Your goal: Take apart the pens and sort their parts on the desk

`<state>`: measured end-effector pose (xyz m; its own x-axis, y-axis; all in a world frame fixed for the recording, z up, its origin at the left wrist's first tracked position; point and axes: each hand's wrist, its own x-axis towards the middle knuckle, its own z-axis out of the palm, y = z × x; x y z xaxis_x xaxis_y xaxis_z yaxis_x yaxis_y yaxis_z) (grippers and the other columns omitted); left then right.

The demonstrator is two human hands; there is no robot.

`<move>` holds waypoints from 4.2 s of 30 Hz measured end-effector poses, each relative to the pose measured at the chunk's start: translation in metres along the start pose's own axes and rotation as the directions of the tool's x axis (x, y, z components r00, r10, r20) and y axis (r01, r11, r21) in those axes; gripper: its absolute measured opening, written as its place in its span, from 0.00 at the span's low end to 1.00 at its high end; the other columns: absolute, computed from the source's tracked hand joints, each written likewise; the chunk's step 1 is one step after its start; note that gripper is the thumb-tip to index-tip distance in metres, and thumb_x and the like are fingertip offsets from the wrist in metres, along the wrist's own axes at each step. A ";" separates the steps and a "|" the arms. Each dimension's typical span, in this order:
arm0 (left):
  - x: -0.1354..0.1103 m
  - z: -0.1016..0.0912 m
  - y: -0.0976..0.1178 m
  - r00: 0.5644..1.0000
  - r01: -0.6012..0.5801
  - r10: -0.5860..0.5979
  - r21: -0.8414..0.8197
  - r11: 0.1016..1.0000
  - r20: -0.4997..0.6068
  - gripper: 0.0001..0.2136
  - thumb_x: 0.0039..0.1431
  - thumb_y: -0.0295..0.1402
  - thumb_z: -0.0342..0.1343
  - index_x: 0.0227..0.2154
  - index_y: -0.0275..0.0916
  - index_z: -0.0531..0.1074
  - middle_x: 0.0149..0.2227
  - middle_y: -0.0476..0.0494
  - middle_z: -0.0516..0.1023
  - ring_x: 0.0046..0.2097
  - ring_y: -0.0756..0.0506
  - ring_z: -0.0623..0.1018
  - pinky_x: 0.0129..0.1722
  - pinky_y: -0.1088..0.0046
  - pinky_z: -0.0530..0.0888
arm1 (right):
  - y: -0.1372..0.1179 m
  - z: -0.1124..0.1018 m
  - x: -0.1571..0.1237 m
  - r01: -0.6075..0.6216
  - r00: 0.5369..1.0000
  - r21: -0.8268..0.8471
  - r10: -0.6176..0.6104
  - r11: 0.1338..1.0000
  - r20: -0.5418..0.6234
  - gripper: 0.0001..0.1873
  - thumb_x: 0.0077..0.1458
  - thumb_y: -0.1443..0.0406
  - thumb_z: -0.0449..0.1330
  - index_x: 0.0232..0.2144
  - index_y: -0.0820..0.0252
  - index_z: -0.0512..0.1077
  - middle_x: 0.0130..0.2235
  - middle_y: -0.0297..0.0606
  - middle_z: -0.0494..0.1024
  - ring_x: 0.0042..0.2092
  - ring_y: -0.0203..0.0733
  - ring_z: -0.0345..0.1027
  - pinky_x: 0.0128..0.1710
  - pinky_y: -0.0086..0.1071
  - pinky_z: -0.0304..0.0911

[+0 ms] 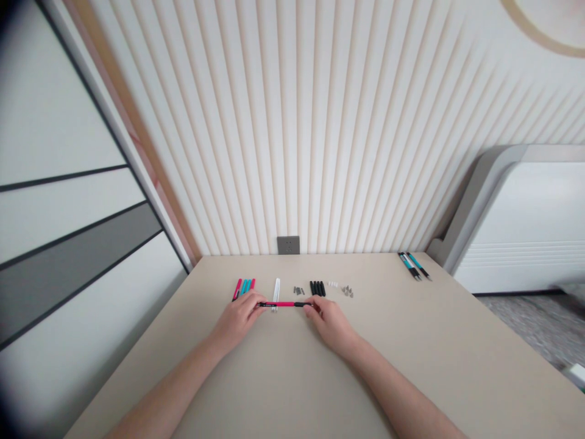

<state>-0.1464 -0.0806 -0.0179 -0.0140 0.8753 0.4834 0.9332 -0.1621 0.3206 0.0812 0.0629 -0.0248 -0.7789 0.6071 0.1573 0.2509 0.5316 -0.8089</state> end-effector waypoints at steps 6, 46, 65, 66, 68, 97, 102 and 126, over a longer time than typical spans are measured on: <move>-0.001 0.001 -0.002 1.000 -0.002 0.002 -0.017 1.000 0.009 0.03 0.66 0.31 0.51 0.39 0.40 0.69 0.38 0.47 0.75 0.43 0.46 0.76 0.43 0.69 0.73 | 0.005 0.003 0.001 -0.006 0.999 0.033 0.007 0.999 -0.037 0.16 0.62 0.54 0.51 0.42 0.58 0.72 0.29 0.33 0.72 0.30 0.37 0.62 0.30 0.30 0.57; 0.001 0.001 0.000 0.995 0.093 -0.095 -0.033 0.995 -0.038 0.08 0.68 0.34 0.47 0.43 0.42 0.70 0.42 0.45 0.75 0.44 0.45 0.76 0.45 0.68 0.74 | 0.004 -0.001 0.001 -0.007 0.999 -0.125 0.000 0.992 -0.052 0.13 0.57 0.67 0.49 0.38 0.59 0.73 0.35 0.37 0.78 0.35 0.40 0.69 0.36 0.32 0.60; 0.000 0.003 -0.001 0.992 0.110 -0.114 -0.068 0.992 -0.057 0.08 0.67 0.33 0.47 0.44 0.43 0.70 0.43 0.45 0.75 0.46 0.45 0.76 0.47 0.66 0.73 | -0.002 0.012 -0.008 0.147 0.989 -0.411 -0.136 0.900 0.056 0.14 0.63 0.63 0.52 0.36 0.56 0.78 0.35 0.40 0.73 0.40 0.43 0.67 0.43 0.35 0.62; 0.000 0.002 -0.001 0.993 0.105 -0.109 -0.074 0.992 -0.044 0.08 0.67 0.33 0.47 0.44 0.42 0.70 0.43 0.45 0.75 0.45 0.45 0.76 0.47 0.66 0.73 | -0.002 0.012 -0.008 0.151 0.989 -0.405 -0.141 0.902 0.053 0.13 0.63 0.63 0.53 0.39 0.55 0.78 0.37 0.40 0.73 0.41 0.43 0.67 0.44 0.35 0.62; 0.001 0.002 0.000 0.996 0.087 -0.089 -0.097 0.992 -0.020 0.08 0.67 0.31 0.48 0.44 0.42 0.70 0.43 0.45 0.75 0.46 0.45 0.76 0.48 0.67 0.72 | -0.003 0.013 -0.007 0.156 0.987 -0.383 -0.158 0.911 0.028 0.13 0.62 0.61 0.55 0.45 0.55 0.75 0.40 0.41 0.74 0.44 0.45 0.67 0.46 0.37 0.61; 0.003 0.022 0.029 0.902 0.410 -0.406 -0.592 0.693 0.150 0.16 0.57 0.33 0.57 0.49 0.40 0.69 0.43 0.43 0.77 0.34 0.49 0.74 0.32 0.74 0.72 | -0.021 0.034 -0.011 0.232 0.973 -0.453 -0.198 0.861 0.123 0.13 0.63 0.57 0.55 0.31 0.56 0.75 0.31 0.35 0.76 0.37 0.42 0.67 0.39 0.35 0.54; 0.002 0.025 0.031 0.899 0.416 -0.402 -0.629 0.657 0.174 0.22 0.54 0.31 0.59 0.53 0.42 0.65 0.43 0.45 0.76 0.32 0.50 0.73 0.28 0.77 0.70 | -0.023 0.035 -0.011 0.232 0.973 -0.435 -0.209 0.870 0.099 0.13 0.64 0.57 0.54 0.32 0.55 0.75 0.31 0.36 0.76 0.36 0.42 0.67 0.39 0.35 0.54; 0.006 0.013 0.018 0.884 0.360 -0.468 -0.649 0.670 0.008 0.21 0.62 0.37 0.53 0.57 0.42 0.59 0.40 0.44 0.74 0.35 0.49 0.76 0.32 0.75 0.72 | -0.020 0.035 -0.013 0.252 0.967 -0.451 -0.232 0.856 0.102 0.10 0.64 0.62 0.52 0.31 0.57 0.70 0.33 0.35 0.75 0.37 0.40 0.67 0.40 0.33 0.54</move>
<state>-0.1253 -0.0724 -0.0199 -0.4462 0.8529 0.2709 0.3869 -0.0891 0.9178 0.0663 0.0234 -0.0300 -0.8703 0.4040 0.2819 0.2775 0.8749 -0.3969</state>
